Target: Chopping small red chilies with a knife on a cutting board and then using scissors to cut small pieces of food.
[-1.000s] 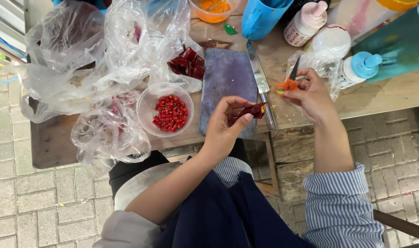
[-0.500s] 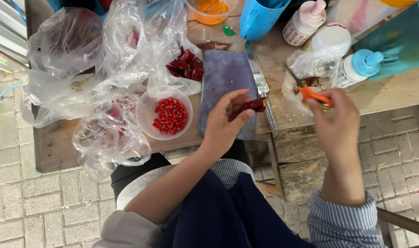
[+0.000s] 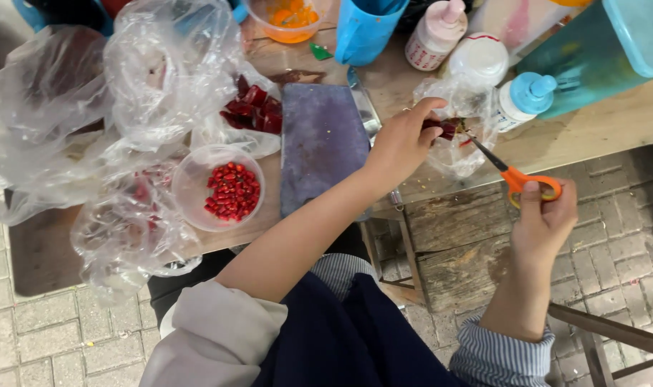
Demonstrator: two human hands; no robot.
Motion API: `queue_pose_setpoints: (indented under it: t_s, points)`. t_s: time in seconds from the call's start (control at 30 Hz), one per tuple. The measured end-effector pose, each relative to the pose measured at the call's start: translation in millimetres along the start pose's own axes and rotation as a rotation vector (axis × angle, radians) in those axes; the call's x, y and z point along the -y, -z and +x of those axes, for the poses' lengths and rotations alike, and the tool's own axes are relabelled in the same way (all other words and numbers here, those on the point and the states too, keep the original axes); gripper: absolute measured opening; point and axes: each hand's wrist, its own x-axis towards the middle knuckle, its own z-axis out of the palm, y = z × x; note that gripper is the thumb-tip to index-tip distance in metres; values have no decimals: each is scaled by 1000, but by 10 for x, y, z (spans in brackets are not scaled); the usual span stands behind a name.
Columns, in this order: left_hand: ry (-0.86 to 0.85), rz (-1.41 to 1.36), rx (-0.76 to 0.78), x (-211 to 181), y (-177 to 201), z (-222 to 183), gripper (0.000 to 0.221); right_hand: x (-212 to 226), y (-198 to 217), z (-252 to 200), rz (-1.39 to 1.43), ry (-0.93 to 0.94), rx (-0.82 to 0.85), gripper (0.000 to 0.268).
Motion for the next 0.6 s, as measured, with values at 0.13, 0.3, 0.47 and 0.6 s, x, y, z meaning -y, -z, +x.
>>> queue_pose_setpoints:
  t_s: [0.13,0.3,0.47,0.6]
  points:
    - [-16,4,-13,88,-134,45,30,-259,-37,39,141,5,-5,24]
    - [-50,-19,-50,33,-184,84,17,-273,-87,113,185,-23,29,25]
    - [-96,8,-44,71,-281,160,11,-316,-156,176,241,-10,84,25]
    - [-190,140,-65,132,-365,206,13,-354,-241,196,233,30,87,23]
